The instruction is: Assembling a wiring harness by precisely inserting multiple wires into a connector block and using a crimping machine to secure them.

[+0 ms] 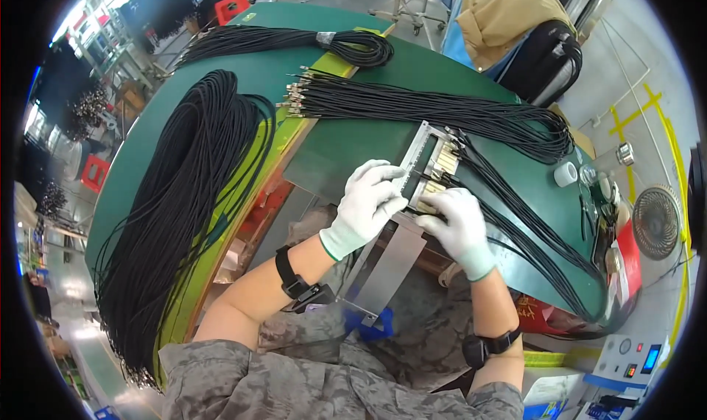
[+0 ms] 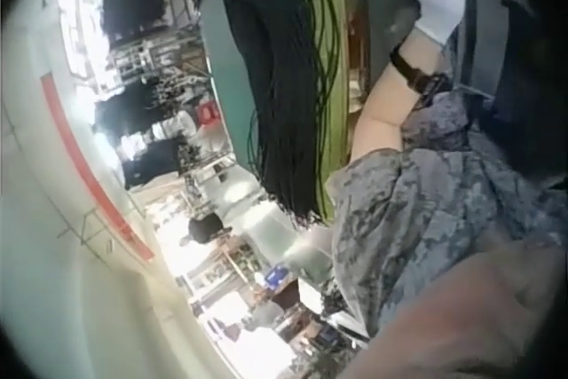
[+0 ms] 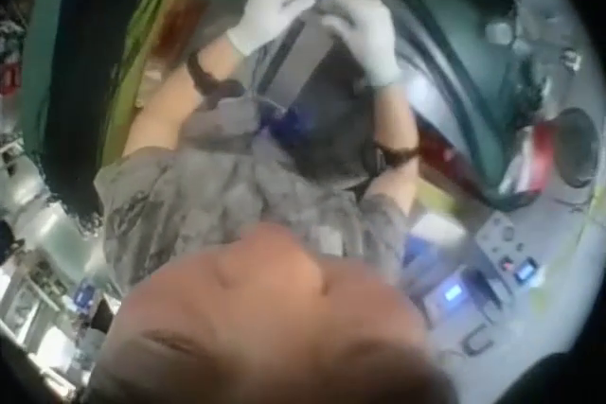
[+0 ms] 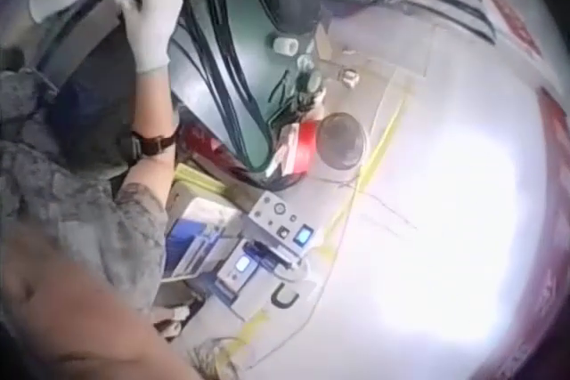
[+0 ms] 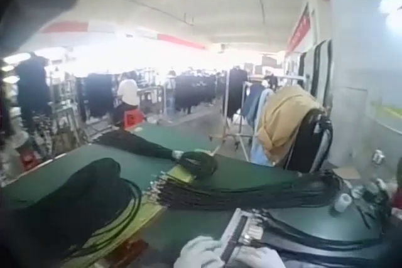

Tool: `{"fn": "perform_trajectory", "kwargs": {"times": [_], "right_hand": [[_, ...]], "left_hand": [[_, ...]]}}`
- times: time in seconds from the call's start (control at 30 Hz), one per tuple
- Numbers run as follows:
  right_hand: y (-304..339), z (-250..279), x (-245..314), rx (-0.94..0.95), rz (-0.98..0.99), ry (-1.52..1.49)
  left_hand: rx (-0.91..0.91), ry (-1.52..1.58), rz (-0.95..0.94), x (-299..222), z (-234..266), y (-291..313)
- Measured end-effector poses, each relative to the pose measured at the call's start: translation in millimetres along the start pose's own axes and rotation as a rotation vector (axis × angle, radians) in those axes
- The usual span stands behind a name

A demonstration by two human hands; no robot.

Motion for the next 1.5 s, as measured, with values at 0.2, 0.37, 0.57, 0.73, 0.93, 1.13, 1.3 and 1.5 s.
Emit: {"fn": "perform_trajectory", "kwargs": {"times": [0.2, 0.37, 0.57, 0.73, 0.93, 1.13, 1.3, 1.5], "right_hand": [[2.7, -8.1, -6.8, 0.132, -0.037, -0.164], [4.5, -4.3, -1.6, 0.099, 0.024, -0.086], [0.5, -11.1, -10.8, 0.114, -0.042, -0.298], [-0.7, -5.9, 18.4, -0.063, 0.149, 0.138], [1.1, -3.6, 6.9, -0.035, 0.157, 0.011], [-2.8, -6.7, -2.3, 0.128, -0.087, -0.243], [5.0, -11.5, -25.4, 0.227, -0.272, -0.420], [12.3, 17.1, -35.3, 0.049, -0.134, -0.259]], "left_hand": [[0.075, 0.045, -0.091, -19.1, -8.5, -0.2], [0.060, 0.074, -0.021, -9.2, -7.1, 1.8], [0.085, 0.053, -0.070, -13.1, -8.3, 0.0], [0.088, 0.078, -0.051, -10.4, -7.1, 0.5], [0.140, 0.173, 0.011, -6.9, -17.4, 0.4], [0.048, 0.067, -0.078, -12.5, -5.2, 0.0], [0.019, 0.065, -0.103, -15.0, 5.2, -2.9], [-0.156, -0.057, 0.113, 18.0, 18.5, 3.4]]}}
Point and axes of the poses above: each hand's wrist, its own y-axis away from the middle knuckle, its own z-axis out of the back of the hand, x = y × z, the point moved 7 cm from there along -y, towards the middle knuckle, and after that the axes turned 6 degrees about x, right-handed, at the moved point
